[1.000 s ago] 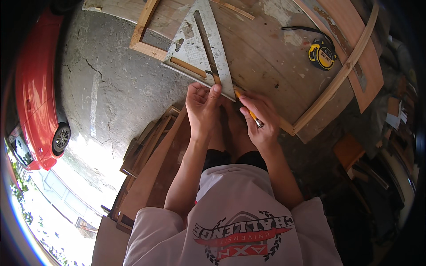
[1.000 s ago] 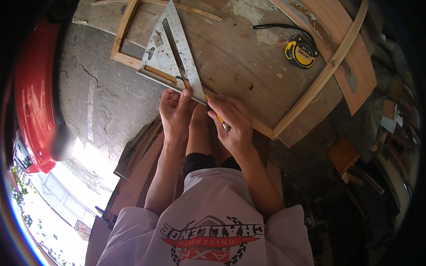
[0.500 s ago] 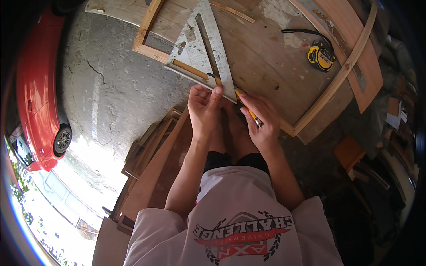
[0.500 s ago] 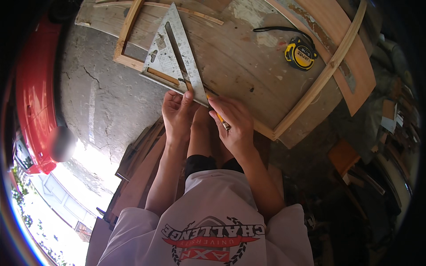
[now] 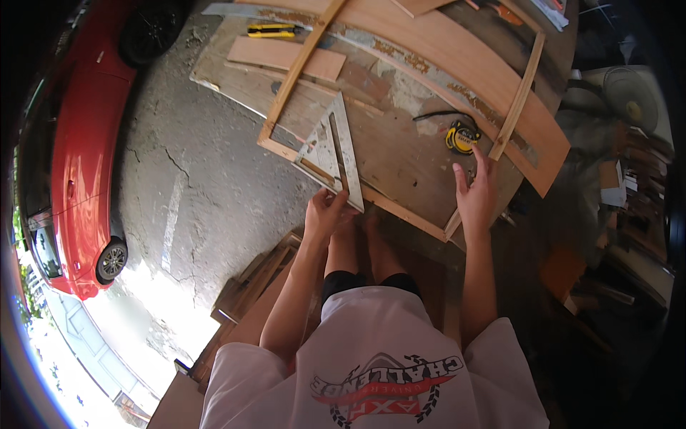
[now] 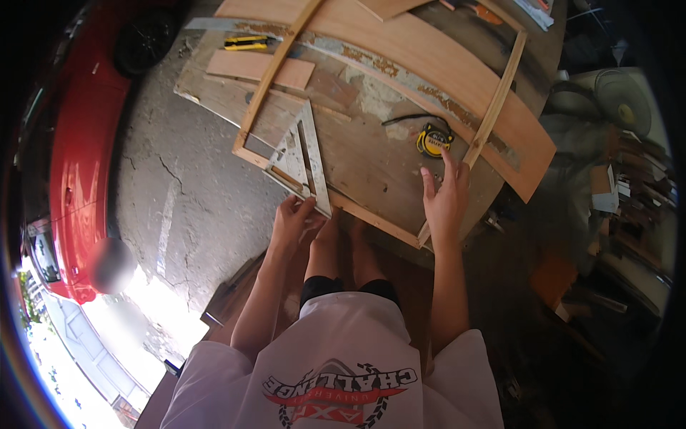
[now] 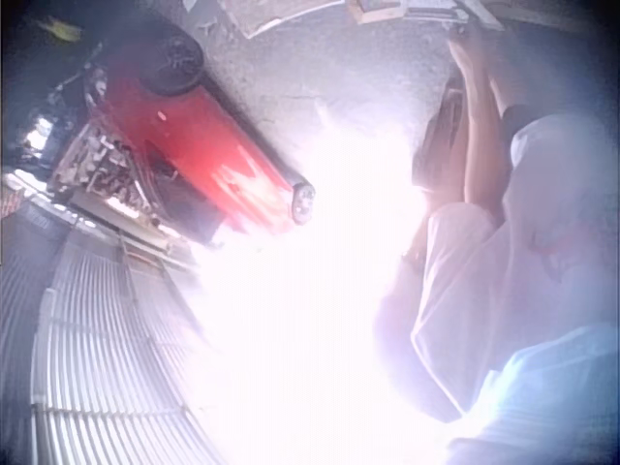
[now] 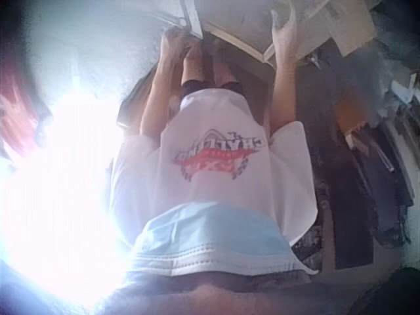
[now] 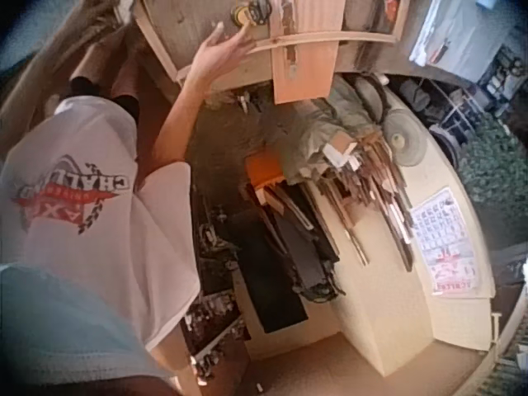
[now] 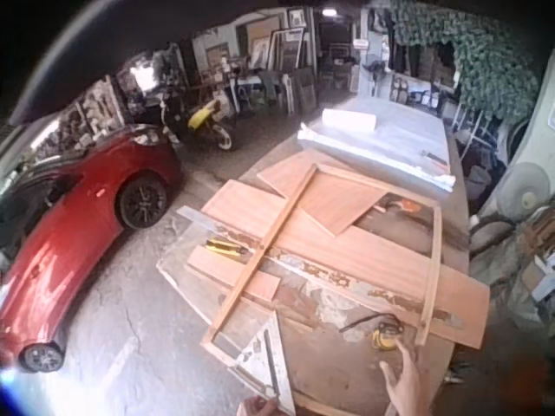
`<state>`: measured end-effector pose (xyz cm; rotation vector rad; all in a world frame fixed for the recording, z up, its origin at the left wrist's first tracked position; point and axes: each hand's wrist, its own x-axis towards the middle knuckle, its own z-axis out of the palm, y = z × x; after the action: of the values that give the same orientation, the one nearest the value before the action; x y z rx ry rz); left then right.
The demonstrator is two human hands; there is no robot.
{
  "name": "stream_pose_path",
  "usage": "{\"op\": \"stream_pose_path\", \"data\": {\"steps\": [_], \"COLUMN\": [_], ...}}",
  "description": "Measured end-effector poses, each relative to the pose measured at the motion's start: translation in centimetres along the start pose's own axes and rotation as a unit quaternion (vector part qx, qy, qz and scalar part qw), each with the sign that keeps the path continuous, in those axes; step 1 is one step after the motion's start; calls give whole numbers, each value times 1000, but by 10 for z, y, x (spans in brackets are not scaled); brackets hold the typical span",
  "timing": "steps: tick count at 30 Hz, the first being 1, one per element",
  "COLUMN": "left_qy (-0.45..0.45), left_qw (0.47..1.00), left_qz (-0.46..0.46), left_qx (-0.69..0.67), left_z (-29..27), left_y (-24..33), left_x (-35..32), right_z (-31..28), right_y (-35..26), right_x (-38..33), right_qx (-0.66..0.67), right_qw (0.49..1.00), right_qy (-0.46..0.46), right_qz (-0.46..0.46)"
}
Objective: The person measures and marks wooden pieces using a tape measure, pencil, and speed square, then assembles them into a rectangular frame. They plug in a miter saw and position the frame on the saw base, preparing for cutting.
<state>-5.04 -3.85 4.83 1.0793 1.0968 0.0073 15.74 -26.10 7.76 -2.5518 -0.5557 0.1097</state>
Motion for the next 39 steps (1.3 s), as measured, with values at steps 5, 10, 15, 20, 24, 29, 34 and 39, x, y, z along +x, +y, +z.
{"op": "stream_pose_path", "data": {"steps": [5,10,15,20,24,29,34,39], "left_qy": [-37,-85,-201,-275,-233,-300,-420,-287], "left_qw": [997,994,962,921,867,833,825,790], "left_qz": [17,21,95,97,201,294,298,536], "left_qx": [59,66,158,257,393,360,233,84], "left_z": [-25,-13,18,49,29,-41,-101,-142], "left_y": [35,64,98,145,176,216,249,246], "left_x": [-45,-39,36,123,157,147,107,74], "right_z": [5,-3,-32,-60,-45,24,51,82], "right_y": [10,3,-11,-42,-86,-159,-261,-351], "right_x": [64,77,39,-15,-63,-60,15,87], "right_qx": [-237,-176,197,348,424,271,273,523], "right_qw": [959,971,967,843,779,884,920,848], "right_qy": [-137,-157,61,207,290,213,86,-27], "right_qz": [-73,-34,149,354,360,315,268,84]}}
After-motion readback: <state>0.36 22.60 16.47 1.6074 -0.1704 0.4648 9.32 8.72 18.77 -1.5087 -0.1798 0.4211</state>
